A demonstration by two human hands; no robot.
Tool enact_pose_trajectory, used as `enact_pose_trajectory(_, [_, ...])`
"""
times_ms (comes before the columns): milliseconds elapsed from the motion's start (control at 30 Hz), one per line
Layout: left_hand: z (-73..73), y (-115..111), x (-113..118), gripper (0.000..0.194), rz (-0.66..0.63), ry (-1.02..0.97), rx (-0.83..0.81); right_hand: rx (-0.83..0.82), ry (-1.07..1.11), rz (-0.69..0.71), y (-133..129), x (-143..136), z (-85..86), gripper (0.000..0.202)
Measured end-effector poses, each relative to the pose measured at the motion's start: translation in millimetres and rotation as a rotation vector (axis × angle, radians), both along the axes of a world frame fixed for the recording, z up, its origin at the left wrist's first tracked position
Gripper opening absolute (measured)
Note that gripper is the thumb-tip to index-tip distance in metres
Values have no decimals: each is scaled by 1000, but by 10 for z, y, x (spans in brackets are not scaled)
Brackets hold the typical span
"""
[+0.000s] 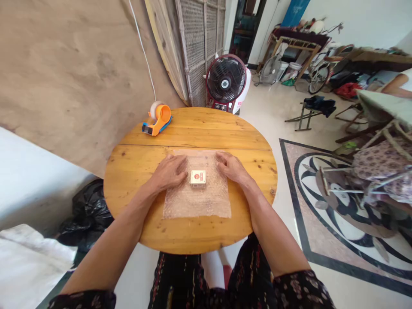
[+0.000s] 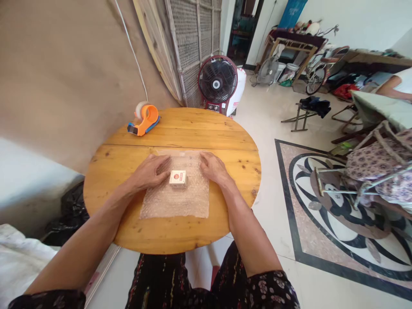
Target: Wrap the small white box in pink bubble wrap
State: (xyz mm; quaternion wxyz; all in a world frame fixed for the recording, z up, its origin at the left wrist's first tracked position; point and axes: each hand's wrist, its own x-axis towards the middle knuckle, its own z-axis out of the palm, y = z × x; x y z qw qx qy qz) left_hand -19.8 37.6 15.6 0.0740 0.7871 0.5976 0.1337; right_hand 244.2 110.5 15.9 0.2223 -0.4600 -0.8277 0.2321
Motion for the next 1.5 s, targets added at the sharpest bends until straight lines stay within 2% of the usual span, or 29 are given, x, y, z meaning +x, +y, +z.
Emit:
enact_pose_trajectory(300, [33,-21,-4,54,-41,-27,18,-10,-104,60,-141,-26,157,54])
enact_pose_trajectory(500, [15,-35,-51,54,-64,-36,15,-57,-245,199,-176,19,210,68])
enact_pose_trajectory(600, [17,-54,-84,69,-67,-20,-54,-67,-320,250,-170,27,206,82])
enact_pose_trajectory(700, [56,-81,-128,90,-104,45,-158,-73,-359,267,-159,42,204,88])
enact_pose_trajectory(833, [150,-119,-180,103,-148,95,-273,-114,-370,310,-128,145,214,79])
enact_pose_trajectory(967, [222,-143,-203,107,-160,96,-321,-96,-345,300,-97,257,209,69])
enact_pose_trajectory(1100, [217,-147,-214,108,-176,91,-327,-61,-361,307,-106,251,249,61])
enact_pose_trajectory(1200, [177,-150,-211,110,-168,113,-337,-43,-435,334,-152,209,360,52])
enact_pose_trajectory(1367, [153,-172,-159,108,-157,128,-347,52,-517,302,-390,149,538,41])
enact_pose_trajectory(1433, [159,-186,-127,111,-149,136,-338,160,-514,251,-557,107,541,38])
enact_pose_trajectory(1500, [163,-204,-96,111,-143,142,-324,232,-484,265,-736,61,501,36])
